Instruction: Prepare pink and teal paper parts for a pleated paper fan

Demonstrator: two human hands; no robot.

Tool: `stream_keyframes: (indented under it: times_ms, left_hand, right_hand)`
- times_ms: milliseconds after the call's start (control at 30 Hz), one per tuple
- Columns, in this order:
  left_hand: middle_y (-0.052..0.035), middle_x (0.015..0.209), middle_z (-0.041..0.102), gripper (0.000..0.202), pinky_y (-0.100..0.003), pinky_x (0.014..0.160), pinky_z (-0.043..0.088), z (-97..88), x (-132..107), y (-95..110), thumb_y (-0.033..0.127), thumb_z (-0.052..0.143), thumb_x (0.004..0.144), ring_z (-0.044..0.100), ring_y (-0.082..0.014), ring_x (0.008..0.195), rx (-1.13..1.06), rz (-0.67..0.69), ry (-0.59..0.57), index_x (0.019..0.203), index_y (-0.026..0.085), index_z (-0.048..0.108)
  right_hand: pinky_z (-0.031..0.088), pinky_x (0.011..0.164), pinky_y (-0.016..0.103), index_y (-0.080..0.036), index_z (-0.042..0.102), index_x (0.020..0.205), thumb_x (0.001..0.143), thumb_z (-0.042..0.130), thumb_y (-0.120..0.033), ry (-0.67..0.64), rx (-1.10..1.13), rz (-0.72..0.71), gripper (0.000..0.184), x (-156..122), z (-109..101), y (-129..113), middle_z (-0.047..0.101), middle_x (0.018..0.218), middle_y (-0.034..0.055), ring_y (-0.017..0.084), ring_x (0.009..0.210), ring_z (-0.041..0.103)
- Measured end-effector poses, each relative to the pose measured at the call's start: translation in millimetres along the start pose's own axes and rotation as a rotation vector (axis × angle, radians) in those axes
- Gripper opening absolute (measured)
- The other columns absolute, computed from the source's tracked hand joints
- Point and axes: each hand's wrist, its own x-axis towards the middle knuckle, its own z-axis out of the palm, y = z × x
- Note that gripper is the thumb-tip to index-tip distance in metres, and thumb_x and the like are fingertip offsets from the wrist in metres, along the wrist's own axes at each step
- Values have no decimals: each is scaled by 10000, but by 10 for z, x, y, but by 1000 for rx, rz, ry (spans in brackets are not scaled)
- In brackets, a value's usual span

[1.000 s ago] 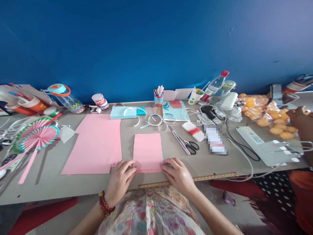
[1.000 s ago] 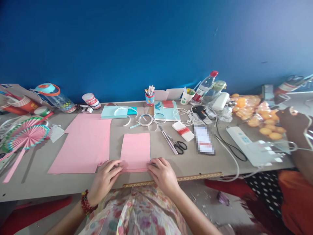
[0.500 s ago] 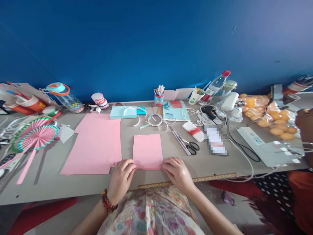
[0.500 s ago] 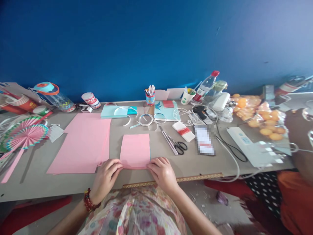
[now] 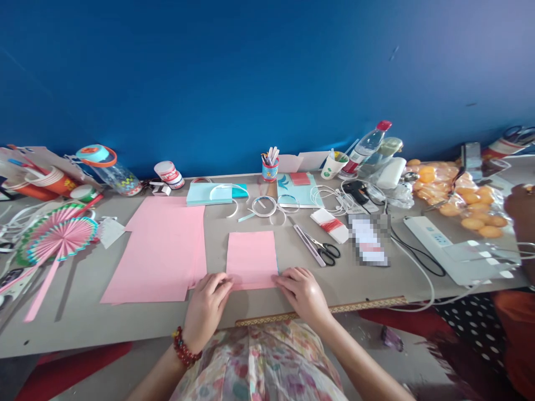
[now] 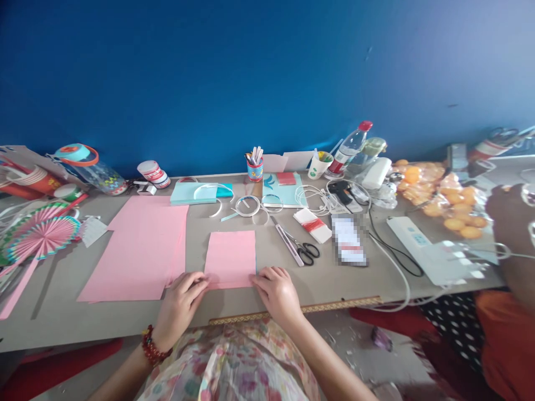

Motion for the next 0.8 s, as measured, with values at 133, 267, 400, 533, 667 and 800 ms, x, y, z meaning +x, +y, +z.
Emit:
stream_keyframes:
  times_ms: [133,267,400,533,667,800]
  left_hand:
    - [-79,1099,642,206,-396,854,497,-14,-17,14,148,472,985,601,-228,982,33,22,-17,1095,202,639]
    - [-73,1083,642,190,-387,852,490,-17,-18,24,131,482,972,604,-227,975,27,0,-34,1063,203,631]
    - [-71,1058,641,160,-381,851,486,-4,-27,22,131,479,969,604,-228,969,-2,-16,-26,1026,204,609]
    - [-66,1050,649,147,-378,852,486,3,-43,1,141,470,979,593,-221,965,-45,9,-24,1016,205,597]
    - [-64,1054,656,189,-380,853,487,-7,-47,-16,102,454,967,589,-219,972,-58,36,-19,989,212,606]
    - [-67,1045,644,192,-374,837,488,-18,-53,-14,100,453,962,585,-216,960,-64,25,-17,963,211,611]
  right_hand:
    - [404,739,326,-251,737,1024,1000,498,-251,24,-62,-32,241,-62,-17,-17,656,888,55,188,816,535]
    - [403,780,344,-256,720,1063,996,512,-265,3,-44,-53,219,-79,-44,-22,658,942,57,193,851,534]
    - [402,831,356,-245,703,1040,986,521,-226,-17,18,-42,190,-84,-33,-24,652,969,57,197,894,541]
    - [410,846,357,-222,681,1015,967,537,-195,-28,47,-20,154,-63,-40,-51,651,978,60,201,908,550]
    - [415,864,368,-233,672,1098,962,523,-179,-84,15,-69,209,5,-98,-81,657,1025,71,215,946,549]
    - [415,861,367,-240,693,1004,964,526,-178,-81,35,-73,182,45,-105,-87,669,1002,58,210,936,563]
